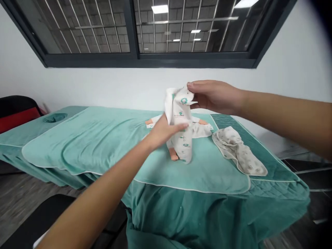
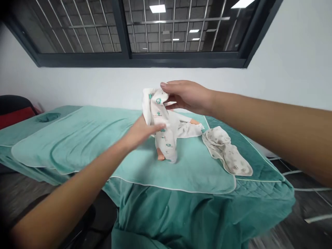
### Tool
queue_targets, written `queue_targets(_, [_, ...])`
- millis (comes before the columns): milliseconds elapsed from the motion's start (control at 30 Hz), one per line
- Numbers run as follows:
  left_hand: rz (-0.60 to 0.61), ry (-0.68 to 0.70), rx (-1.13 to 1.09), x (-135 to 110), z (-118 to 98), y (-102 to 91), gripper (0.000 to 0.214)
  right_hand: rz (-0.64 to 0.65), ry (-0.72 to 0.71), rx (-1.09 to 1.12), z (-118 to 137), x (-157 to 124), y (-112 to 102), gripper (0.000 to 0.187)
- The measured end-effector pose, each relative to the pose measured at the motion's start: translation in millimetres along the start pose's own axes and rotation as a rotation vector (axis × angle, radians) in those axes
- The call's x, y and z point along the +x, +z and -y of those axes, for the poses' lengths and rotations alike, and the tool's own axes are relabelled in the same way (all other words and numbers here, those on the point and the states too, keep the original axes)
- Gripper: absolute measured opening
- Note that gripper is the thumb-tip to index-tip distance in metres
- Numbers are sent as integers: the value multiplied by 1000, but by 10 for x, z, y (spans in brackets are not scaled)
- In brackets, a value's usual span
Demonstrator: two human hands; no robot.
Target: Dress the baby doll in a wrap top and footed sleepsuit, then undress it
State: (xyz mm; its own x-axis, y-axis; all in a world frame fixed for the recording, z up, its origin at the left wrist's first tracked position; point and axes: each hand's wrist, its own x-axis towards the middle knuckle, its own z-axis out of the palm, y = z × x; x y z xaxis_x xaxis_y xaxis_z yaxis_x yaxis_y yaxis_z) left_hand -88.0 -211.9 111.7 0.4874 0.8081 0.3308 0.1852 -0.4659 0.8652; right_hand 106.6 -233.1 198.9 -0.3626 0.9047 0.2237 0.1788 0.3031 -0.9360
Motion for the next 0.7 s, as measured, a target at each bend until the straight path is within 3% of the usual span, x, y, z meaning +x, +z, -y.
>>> queue_targets(100, [-100,-62,-16,4,660,92,46,-79,9,18,-431,265,78,23])
queue_targets(233, [-358,-231,49,143,1418,-106,48,-169,74,-120,-1057,612,210,22])
queue_targets(333, [-494,-348,278,268,1712,-247,52,-260,155,-284,-1563,897,177,37])
queue_targets(400, [-554,-268,389,349,1784,-221,53,-327,229,-435,-1922,1094,25,53])
queue_targets(433, [-539,-213,380,393,1799,-167,52,-366,269,-519,-2100,1191,-89,61])
queue_targets(500, [-342,-233,200,497,1823,0,45,-464,354,-678,-2423,1376,-365,77])
queue_targets(600, [-51,-510,-225,690,1890,280,51,-514,513,-739,-2782,1623,-801,97])
queue_targets(700, [2,-665,-550,894,1959,434,61,-402,640,-675,-2998,1848,-1129,105])
